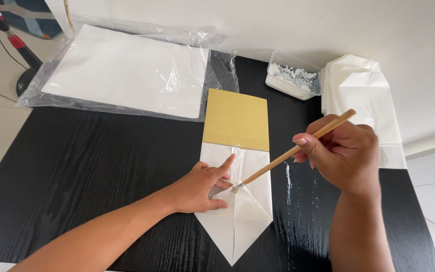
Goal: Folding the bottom of a white bag and applying glue with a brush to seal it.
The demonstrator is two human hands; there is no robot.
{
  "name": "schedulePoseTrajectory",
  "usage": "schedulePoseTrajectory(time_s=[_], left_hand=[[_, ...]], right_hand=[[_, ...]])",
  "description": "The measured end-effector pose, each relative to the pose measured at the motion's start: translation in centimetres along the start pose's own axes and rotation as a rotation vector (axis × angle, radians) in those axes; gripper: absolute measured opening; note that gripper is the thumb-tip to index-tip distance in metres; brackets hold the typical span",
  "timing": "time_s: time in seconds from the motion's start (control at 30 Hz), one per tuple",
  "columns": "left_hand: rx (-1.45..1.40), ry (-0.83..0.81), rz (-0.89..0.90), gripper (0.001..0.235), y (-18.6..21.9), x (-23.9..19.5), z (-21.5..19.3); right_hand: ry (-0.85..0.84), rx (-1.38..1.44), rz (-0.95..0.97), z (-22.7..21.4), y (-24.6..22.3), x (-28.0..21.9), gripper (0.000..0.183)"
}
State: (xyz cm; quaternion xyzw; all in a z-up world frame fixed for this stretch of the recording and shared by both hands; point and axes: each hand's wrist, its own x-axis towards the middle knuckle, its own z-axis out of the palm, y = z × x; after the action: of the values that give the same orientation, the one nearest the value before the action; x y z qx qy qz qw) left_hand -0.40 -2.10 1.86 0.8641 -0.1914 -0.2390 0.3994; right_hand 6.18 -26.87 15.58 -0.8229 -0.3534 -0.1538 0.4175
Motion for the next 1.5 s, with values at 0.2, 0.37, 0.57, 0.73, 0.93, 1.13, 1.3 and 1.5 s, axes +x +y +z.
schedulePoseTrajectory(time_s=[0.2,0.37,0.57,0.73,0.93,1.13,1.3,1.5], left_hand=[[-0.003,0.017,0.039,0.117,-0.4,0.0,0.1],[0.030,0.013,0.060,0.115,-0.6,0.1,0.2],[0.036,-0.002,0.047,0.112,-0.5,0.1,0.2],[0.050,-0.003,0.048,0.112,-0.8,0.1,0.1],[0.048,0.002,0.051,0.114,-0.7,0.1,0.1],[0.055,0.002,0.055,0.115,-0.6,0.1,-0.1],[0.040,-0.014,0.037,0.115,-0.1,-0.1,-0.3],[0.039,0.008,0.083,0.111,-0.9,0.1,0.1]], right_hand=[[0.102,0.043,-0.033,-0.6,0.5,-0.7,0.020],[0.124,0.065,-0.126,-1.1,-0.3,-0.9,0.032],[0.017,0.005,-0.087,-0.3,-0.4,-1.1,0.026],[-0.074,-0.023,-0.001,0.4,-0.4,-0.6,0.024],[0.025,-0.048,-0.011,0.2,0.3,-0.6,0.026],[0.078,-0.040,-0.016,-0.1,0.8,-0.6,0.025],[0.149,0.018,-0.071,-1.1,0.6,-1.1,0.018],[0.280,-0.053,-0.143,-4.2,-3.3,-2.9,0.045]])
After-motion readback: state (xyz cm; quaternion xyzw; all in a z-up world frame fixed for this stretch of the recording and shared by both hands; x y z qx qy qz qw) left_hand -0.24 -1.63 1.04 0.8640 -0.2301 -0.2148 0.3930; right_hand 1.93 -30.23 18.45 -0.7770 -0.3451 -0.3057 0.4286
